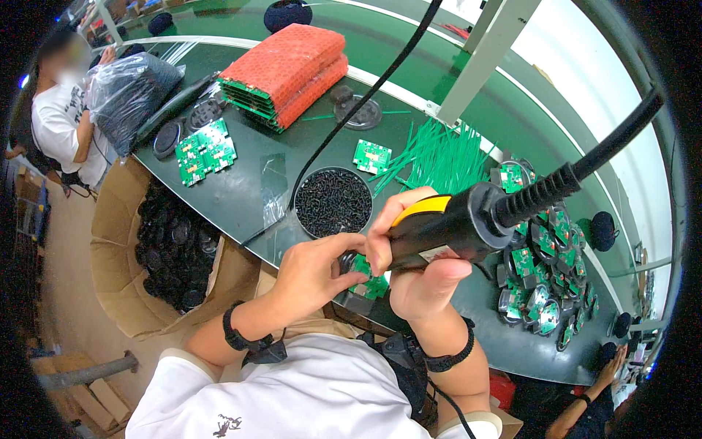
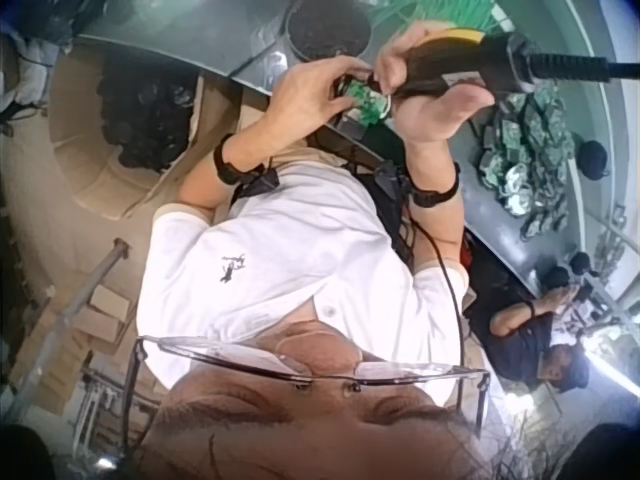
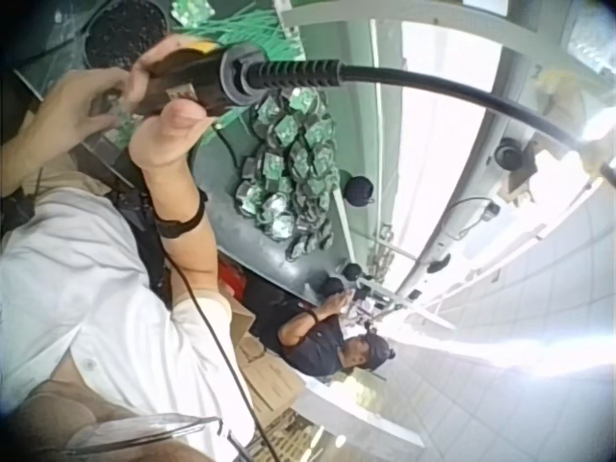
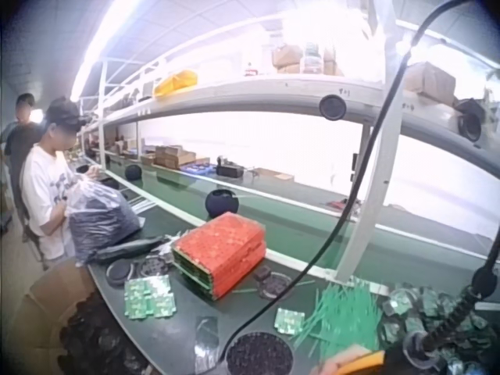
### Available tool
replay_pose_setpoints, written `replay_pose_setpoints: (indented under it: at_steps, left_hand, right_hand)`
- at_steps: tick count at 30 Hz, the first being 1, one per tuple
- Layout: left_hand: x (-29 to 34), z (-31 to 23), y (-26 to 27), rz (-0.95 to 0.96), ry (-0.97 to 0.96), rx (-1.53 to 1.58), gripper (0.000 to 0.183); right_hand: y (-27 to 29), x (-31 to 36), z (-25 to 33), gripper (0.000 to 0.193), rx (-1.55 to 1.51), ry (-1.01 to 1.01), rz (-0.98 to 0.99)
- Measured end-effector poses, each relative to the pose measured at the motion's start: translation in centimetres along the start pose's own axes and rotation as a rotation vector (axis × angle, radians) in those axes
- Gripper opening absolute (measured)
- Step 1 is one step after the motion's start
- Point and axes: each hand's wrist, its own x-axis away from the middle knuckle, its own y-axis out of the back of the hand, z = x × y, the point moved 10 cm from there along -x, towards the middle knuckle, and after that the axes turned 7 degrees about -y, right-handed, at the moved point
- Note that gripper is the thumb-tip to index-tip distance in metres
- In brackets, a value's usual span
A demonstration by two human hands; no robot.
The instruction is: Assemble electronic circuit boards into plastic housings and secure them using an electric screwdriver.
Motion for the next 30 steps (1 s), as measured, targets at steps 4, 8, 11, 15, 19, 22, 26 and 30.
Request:
replay_pose_setpoints:
  at_steps: [4, 8, 11, 15, 19, 22, 26, 30]
  left_hand:
    - [0.0, -0.3, 0.3, -0.015, -0.02, -0.012, 0.049]
    - [0.2, -0.2, 0.2, -0.008, -0.014, -0.023, 0.048]
    - [0.4, -0.2, 0.0, -0.015, -0.023, -0.035, 0.049]
    - [0.5, 0.0, -0.2, 0.018, -0.033, -0.009, 0.054]
    - [1.6, -2.4, -0.5, 0.125, -0.321, -0.086, 0.091]
    - [2.2, -2.7, -0.8, 0.127, -0.347, -0.144, 0.09]
    - [2.3, -2.5, 0.1, 0.065, -0.231, 0.056, 0.083]
    - [1.9, -5.3, -0.3, 0.051, -0.3, 0.21, 0.077]
  right_hand:
    - [-0.3, 0.1, 0.0, 0.098, 0.032, 0.017, 0.026]
    - [-0.4, 0.3, -0.6, 0.098, 0.027, 0.001, 0.033]
    - [-0.2, 0.5, -0.8, 0.099, 0.022, 0.011, 0.034]
    - [0.6, -0.3, 0.0, 0.095, -0.118, 0.013, 0.111]
    - [3.9, -1.5, 3.5, 0.072, -0.087, 0.217, 0.06]
    - [5.9, -0.7, 4.7, 0.048, 0.435, 0.227, -0.065]
    - [11.1, 3.4, 3.4, 0.052, 1.021, -0.194, -0.256]
    - [9.0, 8.2, -3.1, 0.047, 0.452, -0.613, 0.124]
